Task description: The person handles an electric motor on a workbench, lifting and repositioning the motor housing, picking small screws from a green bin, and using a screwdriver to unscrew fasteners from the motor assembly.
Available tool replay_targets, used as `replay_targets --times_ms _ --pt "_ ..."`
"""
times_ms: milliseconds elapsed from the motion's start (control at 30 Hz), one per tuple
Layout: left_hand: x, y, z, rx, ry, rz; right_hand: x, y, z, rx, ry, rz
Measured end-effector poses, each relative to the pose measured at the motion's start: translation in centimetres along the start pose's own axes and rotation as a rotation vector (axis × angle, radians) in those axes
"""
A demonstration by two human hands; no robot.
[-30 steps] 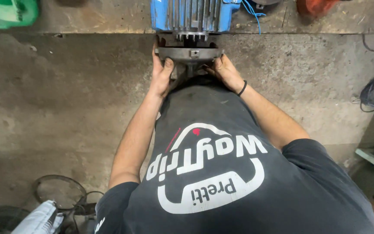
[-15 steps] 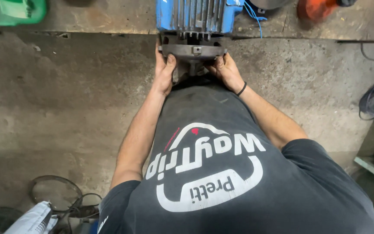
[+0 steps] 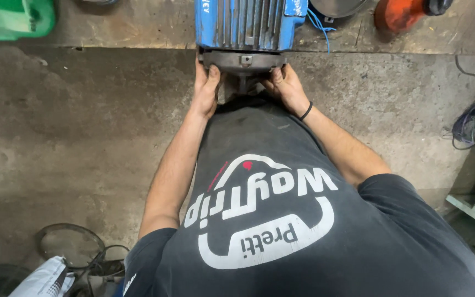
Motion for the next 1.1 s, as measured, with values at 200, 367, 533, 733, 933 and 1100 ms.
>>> replay_targets --times_ms 200,367,533,733,933,1100 --pt "-0.4 0.1 0.4 0.043 -0.003 0.020 -0.2 -2.2 -2.5 -0.031 -0.015 -0.023" --pt "-0.2 -0.1 0.5 0.048 -0.003 0.034 0.1 -1.5 -1.9 -0.008 -0.004 -0.035" --pt "0.5 -0.6 0.8 0.014 -0.007 0.019 0.4 -0.6 -1.4 0.020 0.001 -0.028" --pt "0.3 -0.4 1.1 0.061 0.036 0.038 0.1 -3.1 -3.9 -0.018 -0.028 -0.086" --pt "0.6 -0.3 0.8 0.029 0.041 0.025 0.2 -3.6 -4.1 0.108 -0.015 -0.107" --pt "0.8 0.0 0.3 0.009 0.052 0.026 0.4 -2.4 -2.8 0.103 -0.019 -0.078"
Point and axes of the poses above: each hand's wrist, its own x-axis towards the middle knuckle, its own y-axis out of the back of the hand, z = x × y, the point moved 8 cm from there along x, towards the middle knuckle, and after that the axes turned 3 degrees about x, right-handed, at the moved point
